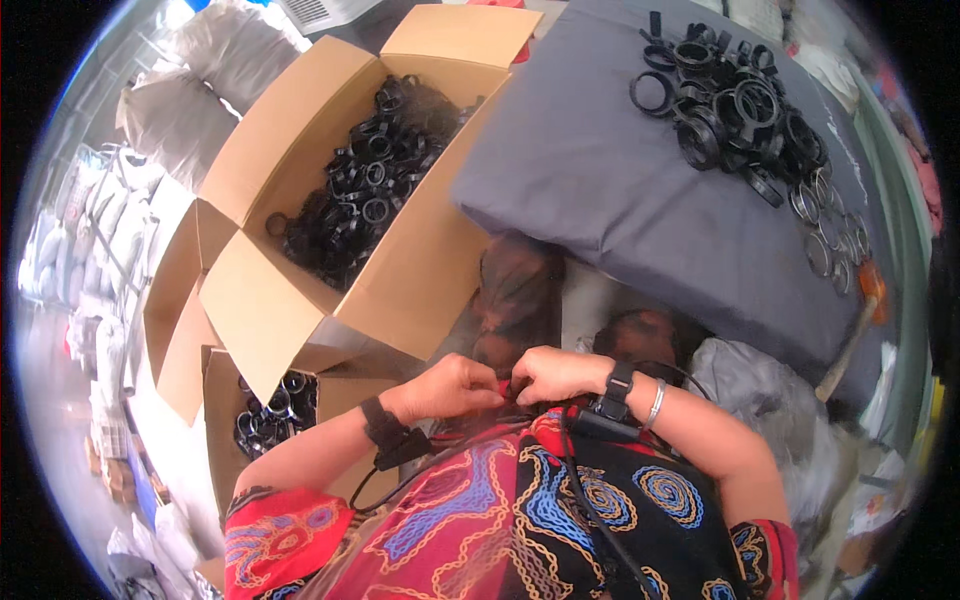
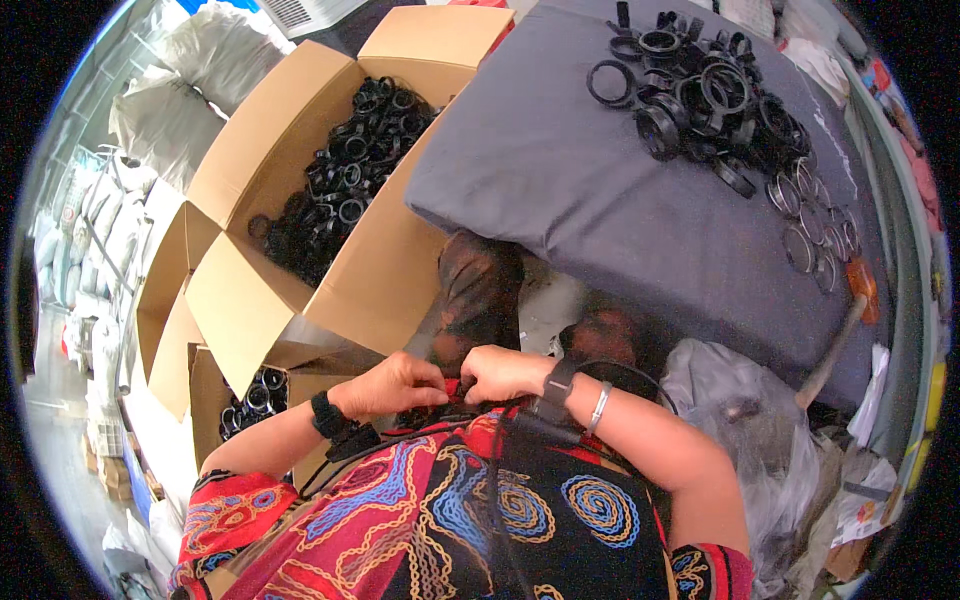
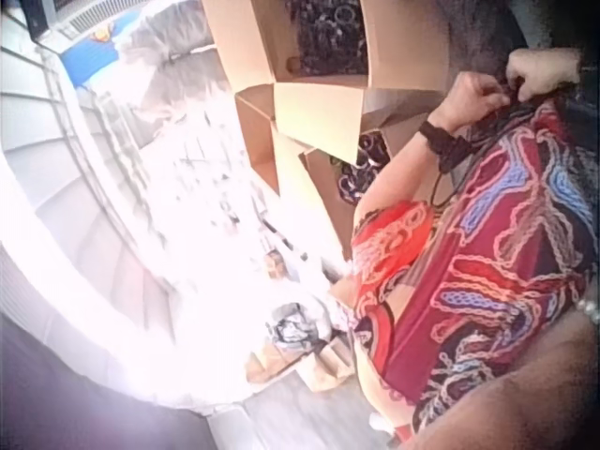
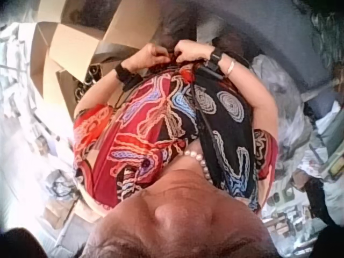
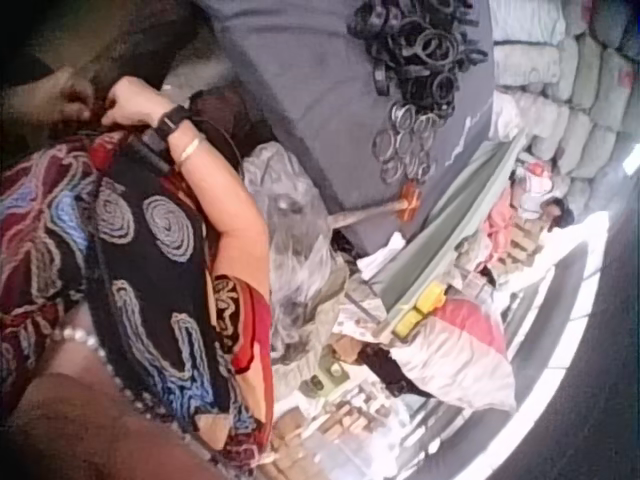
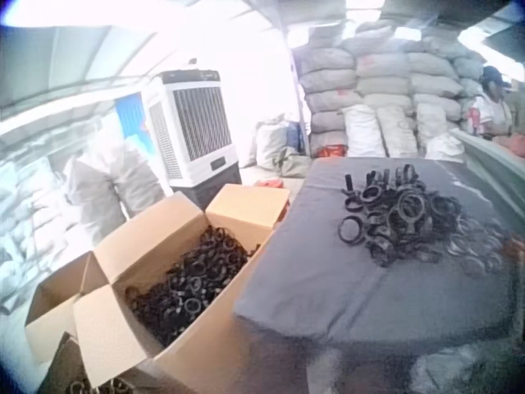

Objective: Assembling black circular rubber components by hammering them together on a cushioned surface.

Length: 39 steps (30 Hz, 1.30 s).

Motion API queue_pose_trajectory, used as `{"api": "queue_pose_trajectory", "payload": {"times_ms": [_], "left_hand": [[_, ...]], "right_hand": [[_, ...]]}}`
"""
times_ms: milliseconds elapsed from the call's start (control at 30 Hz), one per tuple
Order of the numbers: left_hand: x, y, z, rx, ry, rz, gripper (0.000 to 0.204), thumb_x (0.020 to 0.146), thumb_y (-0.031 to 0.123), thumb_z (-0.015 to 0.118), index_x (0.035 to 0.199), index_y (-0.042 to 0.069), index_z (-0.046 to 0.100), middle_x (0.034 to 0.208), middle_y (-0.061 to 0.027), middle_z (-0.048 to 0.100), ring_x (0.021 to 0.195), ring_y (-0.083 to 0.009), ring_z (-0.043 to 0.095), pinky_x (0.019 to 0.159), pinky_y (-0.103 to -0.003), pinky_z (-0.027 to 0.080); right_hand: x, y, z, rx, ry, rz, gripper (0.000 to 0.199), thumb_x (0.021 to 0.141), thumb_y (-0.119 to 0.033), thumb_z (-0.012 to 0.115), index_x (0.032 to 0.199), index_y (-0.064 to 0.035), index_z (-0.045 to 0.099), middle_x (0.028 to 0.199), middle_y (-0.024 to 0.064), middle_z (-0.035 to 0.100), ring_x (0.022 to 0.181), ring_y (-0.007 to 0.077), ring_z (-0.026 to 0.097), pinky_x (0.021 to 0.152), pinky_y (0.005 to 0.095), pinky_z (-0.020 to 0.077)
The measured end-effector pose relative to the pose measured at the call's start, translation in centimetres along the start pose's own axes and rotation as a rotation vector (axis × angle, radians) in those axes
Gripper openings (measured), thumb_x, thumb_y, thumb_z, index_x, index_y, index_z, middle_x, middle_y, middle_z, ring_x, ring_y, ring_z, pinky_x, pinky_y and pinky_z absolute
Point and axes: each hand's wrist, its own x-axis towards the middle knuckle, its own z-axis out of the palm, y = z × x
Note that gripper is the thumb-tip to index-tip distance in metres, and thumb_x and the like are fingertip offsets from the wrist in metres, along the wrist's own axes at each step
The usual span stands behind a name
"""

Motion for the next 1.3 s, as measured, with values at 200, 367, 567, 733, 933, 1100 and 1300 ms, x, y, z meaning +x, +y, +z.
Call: {"api": "queue_pose_trajectory", "payload": {"times_ms": [200, 367, 567, 733, 933, 1100, 1300], "left_hand": [[1.2, -0.7, 0.6, 0.086, -0.132, -0.011, 0.021, 0.081, 0.018, 0.059, 0.081, -0.002, 0.065, 0.073, -0.0192, 0.062, 0.066, -0.0232, 0.061, 0.063, -0.036, 0.047], [2.1, -2.0, 1.3, 0.083, -0.180, -0.116, 0.023, 0.083, 0.021, 0.056, 0.086, 0.000, 0.065, 0.073, -0.0174, 0.063, 0.067, -0.0248, 0.060, 0.063, -0.038, 0.046], [1.5, 1.4, 1.1, 0.357, -0.059, -0.031, 0.022, 0.078, 0.024, 0.059, 0.081, 0.002, 0.062, 0.076, -0.0201, 0.063, 0.073, -0.0358, 0.061, 0.067, -0.043, 0.048], [1.5, 2.8, 1.3, 0.612, 0.071, -0.047, 0.021, 0.074, 0.022, 0.064, 0.085, 0.004, 0.061, 0.079, -0.0187, 0.064, 0.076, -0.0358, 0.063, 0.065, -0.045, 0.049], [2.4, 0.9, 0.8, 0.843, 0.193, 0.099, 0.018, 0.066, 0.018, 0.064, 0.080, 0.006, 0.060, 0.077, -0.0121, 0.062, 0.070, -0.0320, 0.063, 0.060, -0.043, 0.050], [3.5, -0.1, -1.1, 1.007, 0.332, 0.589, 0.020, 0.066, 0.024, 0.061, 0.075, 0.009, 0.052, 0.074, -0.0053, 0.054, 0.072, -0.0254, 0.058, 0.062, -0.038, 0.048], [4.2, -1.3, -1.4, 0.479, 0.420, 0.322, 0.014, 0.077, 0.017, 0.063, 0.076, 0.003, 0.060, 0.063, -0.0100, 0.059, 0.057, -0.0263, 0.060, 0.052, -0.037, 0.046]], "right_hand": [[2.0, -0.5, 0.1, -0.142, -0.148, 0.046, 0.028, 0.078, -0.019, 0.058, 0.091, 0.0047, 0.065, 0.081, 0.0240, 0.064, 0.073, 0.0336, 0.063, 0.068, 0.0395, 0.0479], [1.4, -0.5, 0.3, -0.020, -0.186, 0.139, 0.029, 0.072, -0.017, 0.060, 0.091, 0.0054, 0.065, 0.083, 0.0234, 0.065, 0.075, 0.0338, 0.063, 0.068, 0.0398, 0.0484], [2.2, 0.6, 1.7, -0.105, 0.067, 0.028, 0.027, 0.066, -0.013, 0.059, 0.086, 0.0047, 0.064, 0.084, 0.0256, 0.063, 0.080, 0.0381, 0.063, 0.071, 0.0423, 0.0484], [1.5, -0.5, 1.0, 0.036, 0.260, 0.028, 0.022, 0.069, -0.010, 0.061, 0.084, 0.0051, 0.064, 0.076, 0.0244, 0.064, 0.070, 0.0341, 0.065, 0.062, 0.0424, 0.0498], [0.6, -0.8, -0.4, 0.381, -0.034, 0.242, 0.020, 0.080, -0.009, 0.054, 0.092, 0.0048, 0.060, 0.067, 0.0082, 0.062, 0.055, 0.0155, 0.060, 0.049, 0.0309, 0.0489], [0.5, -0.2, 0.3, 0.601, 0.038, 0.281, 0.017, 0.088, -0.016, 0.055, 0.093, -0.0024, 0.064, 0.074, 0.0040, 0.064, 0.062, 0.0113, 0.060, 0.052, 0.0235, 0.0478], [0.7, -1.2, 0.6, 0.750, 0.263, 0.285, 0.015, 0.091, -0.014, 0.051, 0.091, -0.0015, 0.060, 0.069, 0.0056, 0.062, 0.054, 0.0115, 0.059, 0.047, 0.0238, 0.0492]]}}
